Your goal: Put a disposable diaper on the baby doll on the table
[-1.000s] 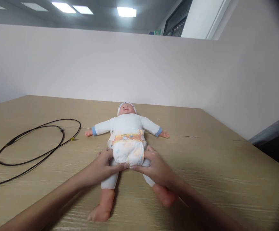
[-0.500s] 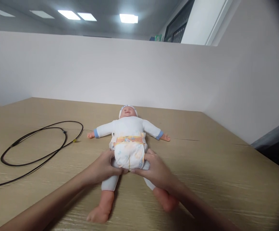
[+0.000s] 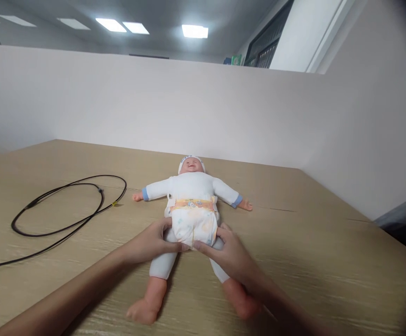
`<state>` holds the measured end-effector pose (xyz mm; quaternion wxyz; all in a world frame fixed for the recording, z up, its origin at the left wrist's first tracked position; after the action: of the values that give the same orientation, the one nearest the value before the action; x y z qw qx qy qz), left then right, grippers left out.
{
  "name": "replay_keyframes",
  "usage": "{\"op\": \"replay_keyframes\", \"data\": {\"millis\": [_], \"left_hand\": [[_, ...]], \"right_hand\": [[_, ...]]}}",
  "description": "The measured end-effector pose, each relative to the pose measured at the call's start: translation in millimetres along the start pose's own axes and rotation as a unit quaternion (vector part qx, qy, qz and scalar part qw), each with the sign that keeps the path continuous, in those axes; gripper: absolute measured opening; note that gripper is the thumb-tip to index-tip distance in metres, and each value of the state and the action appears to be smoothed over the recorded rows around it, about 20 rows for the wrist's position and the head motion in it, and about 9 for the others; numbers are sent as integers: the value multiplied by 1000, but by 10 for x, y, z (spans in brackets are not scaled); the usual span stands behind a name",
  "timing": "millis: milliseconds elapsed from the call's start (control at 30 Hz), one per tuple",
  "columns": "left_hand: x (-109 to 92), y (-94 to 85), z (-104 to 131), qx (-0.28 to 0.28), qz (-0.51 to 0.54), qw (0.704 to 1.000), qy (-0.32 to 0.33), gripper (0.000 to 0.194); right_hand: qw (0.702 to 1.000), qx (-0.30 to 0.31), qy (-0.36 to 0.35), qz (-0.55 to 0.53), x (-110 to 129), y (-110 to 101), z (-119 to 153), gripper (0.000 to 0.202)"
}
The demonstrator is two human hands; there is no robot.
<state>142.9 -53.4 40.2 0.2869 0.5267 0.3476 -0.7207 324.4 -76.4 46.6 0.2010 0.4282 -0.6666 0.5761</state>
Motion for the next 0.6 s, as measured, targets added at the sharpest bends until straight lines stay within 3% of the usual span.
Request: {"op": "replay_keyframes", "data": {"millis": [100, 167, 267, 333, 467, 600], "left_hand": [[-34, -66, 67, 33, 18, 999, 20, 47], [-10, -241, 108, 7, 21, 1000, 20, 44], [39, -676, 160, -142, -21, 990, 7, 45], [-10, -861, 173, -231, -74, 970, 5, 49], [-240, -762, -55, -246, -191, 950, 5, 52], [-408, -708, -279, -254, -238, 937, 17, 51]], "right_hand": [[1000, -7, 15, -1, -27, 11, 3, 42], [1000, -10, 25, 3, -48, 10, 2, 43], [999, -14, 31, 1, -54, 0, -3, 43], [999, -13, 30, 1, -43, 4, -9, 41], [999, -18, 31, 3, -46, 5, -11, 41], [999, -15, 29, 0, -49, 13, -7, 40]]}}
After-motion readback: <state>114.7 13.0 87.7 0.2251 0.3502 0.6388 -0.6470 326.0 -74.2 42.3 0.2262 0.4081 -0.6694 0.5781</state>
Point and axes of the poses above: each hand's wrist, its own z-axis away from the middle knuckle, its own y-axis out of the palm, x = y × z, the point moved 10 cm from there along -z, towards the middle knuckle, and after that the axes turned 11 degrees about -y, right-handed, at the moved point
